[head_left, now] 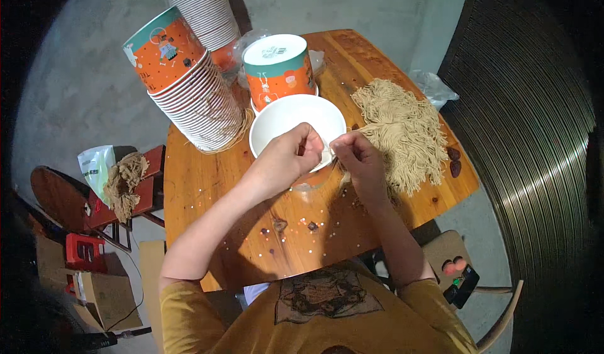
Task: Attaching string handles to paper buckets by threading and knotting.
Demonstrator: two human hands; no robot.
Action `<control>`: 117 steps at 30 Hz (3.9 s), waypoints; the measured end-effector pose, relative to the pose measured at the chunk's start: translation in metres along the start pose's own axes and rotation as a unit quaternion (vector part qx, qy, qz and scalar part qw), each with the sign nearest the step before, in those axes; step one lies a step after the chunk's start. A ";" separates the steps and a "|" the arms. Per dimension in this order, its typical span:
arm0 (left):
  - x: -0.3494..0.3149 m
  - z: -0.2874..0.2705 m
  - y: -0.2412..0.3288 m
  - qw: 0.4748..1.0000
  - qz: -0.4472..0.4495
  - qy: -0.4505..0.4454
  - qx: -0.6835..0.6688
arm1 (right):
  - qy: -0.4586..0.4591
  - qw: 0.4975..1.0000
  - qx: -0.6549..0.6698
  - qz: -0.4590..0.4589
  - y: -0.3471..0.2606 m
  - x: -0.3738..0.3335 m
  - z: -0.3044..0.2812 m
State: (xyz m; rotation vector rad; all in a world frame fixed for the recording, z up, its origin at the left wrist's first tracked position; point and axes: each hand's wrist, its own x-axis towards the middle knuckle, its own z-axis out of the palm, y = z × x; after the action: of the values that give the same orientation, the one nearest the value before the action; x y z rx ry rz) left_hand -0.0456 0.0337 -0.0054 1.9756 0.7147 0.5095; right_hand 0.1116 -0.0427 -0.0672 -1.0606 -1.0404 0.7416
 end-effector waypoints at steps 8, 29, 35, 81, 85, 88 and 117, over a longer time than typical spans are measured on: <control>-0.002 0.004 0.003 0.981 0.078 0.070 0.164 | -0.011 1.000 -0.024 0.005 -0.001 -0.003 -0.003; -0.006 0.003 0.000 0.989 0.018 0.064 0.129 | 0.008 1.000 0.017 -0.023 0.013 -0.011 -0.008; -0.008 0.006 0.001 0.981 0.048 0.091 0.164 | -0.012 0.996 -0.087 -0.023 -0.004 -0.012 -0.011; -0.037 -0.022 -0.025 0.920 0.042 0.199 0.334 | -0.220 0.835 -0.455 -0.218 -0.027 0.050 0.052; -0.035 -0.024 -0.025 0.925 0.036 0.185 0.330 | -0.209 0.840 -0.450 -0.218 -0.024 0.051 0.052; -0.037 -0.030 -0.017 0.940 0.005 0.130 0.314 | -0.163 0.825 -0.475 -0.258 -0.019 0.054 0.052; -0.055 -0.058 -0.014 0.866 0.270 -0.014 0.420 | -0.150 0.780 -0.597 -0.113 -0.023 0.069 0.063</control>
State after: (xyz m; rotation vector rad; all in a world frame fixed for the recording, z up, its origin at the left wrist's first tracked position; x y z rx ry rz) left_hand -0.1262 0.0393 0.0061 3.0403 0.3598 0.5397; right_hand 0.0779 0.0311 -0.0160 -1.8574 -1.9762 -0.0695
